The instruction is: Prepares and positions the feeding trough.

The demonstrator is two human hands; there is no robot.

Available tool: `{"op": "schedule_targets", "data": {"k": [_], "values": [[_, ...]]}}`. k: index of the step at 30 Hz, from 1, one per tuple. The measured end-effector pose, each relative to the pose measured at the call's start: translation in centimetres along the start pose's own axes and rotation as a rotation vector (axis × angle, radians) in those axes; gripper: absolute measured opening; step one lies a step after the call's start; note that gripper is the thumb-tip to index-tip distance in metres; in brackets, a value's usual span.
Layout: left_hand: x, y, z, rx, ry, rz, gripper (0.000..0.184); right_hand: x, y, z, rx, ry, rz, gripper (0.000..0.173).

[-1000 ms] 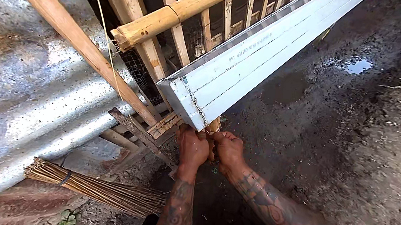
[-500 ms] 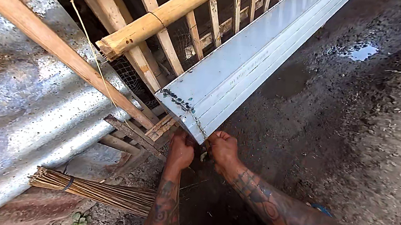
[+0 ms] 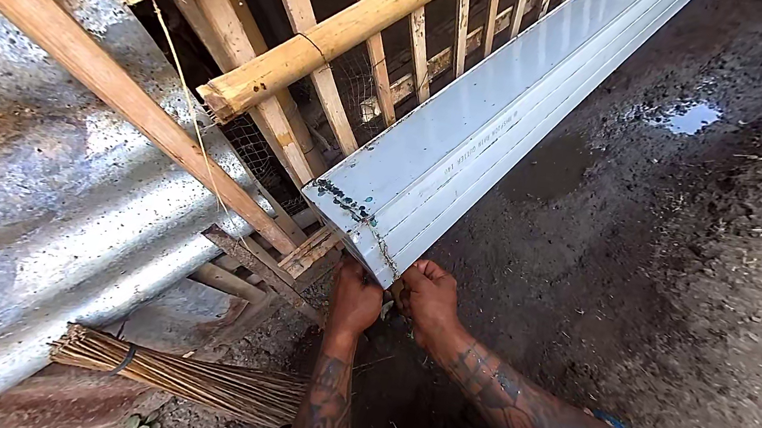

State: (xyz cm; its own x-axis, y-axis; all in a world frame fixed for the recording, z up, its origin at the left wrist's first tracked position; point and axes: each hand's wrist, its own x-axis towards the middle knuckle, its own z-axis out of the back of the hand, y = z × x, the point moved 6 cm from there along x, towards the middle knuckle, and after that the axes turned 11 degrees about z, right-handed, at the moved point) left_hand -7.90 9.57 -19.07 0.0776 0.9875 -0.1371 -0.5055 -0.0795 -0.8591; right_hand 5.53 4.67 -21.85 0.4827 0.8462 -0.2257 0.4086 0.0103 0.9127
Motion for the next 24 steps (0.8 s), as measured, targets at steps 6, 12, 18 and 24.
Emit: {"op": "schedule_targets", "data": {"k": [6,12,18,24], "values": [[-1.5,-1.3,-0.9,-0.424,-0.157,-0.015,0.022,0.3,-0.2,-0.1,0.013,0.044,-0.069,0.019],[-1.5,-2.0,-1.1,-0.793,-0.106,-0.101,0.029,0.7,-0.2,0.2,-0.012,0.046,-0.074,0.019],[-1.3,-2.3,0.9,-0.293,-0.012,-0.058,0.028,0.9,-0.3,0.4,-0.078,0.042,0.003,0.020],[-1.7,-2.2,1.7,-0.043,0.117,0.030,0.010,0.7,-0.1,0.2,-0.126,0.039,0.052,0.022]]}}
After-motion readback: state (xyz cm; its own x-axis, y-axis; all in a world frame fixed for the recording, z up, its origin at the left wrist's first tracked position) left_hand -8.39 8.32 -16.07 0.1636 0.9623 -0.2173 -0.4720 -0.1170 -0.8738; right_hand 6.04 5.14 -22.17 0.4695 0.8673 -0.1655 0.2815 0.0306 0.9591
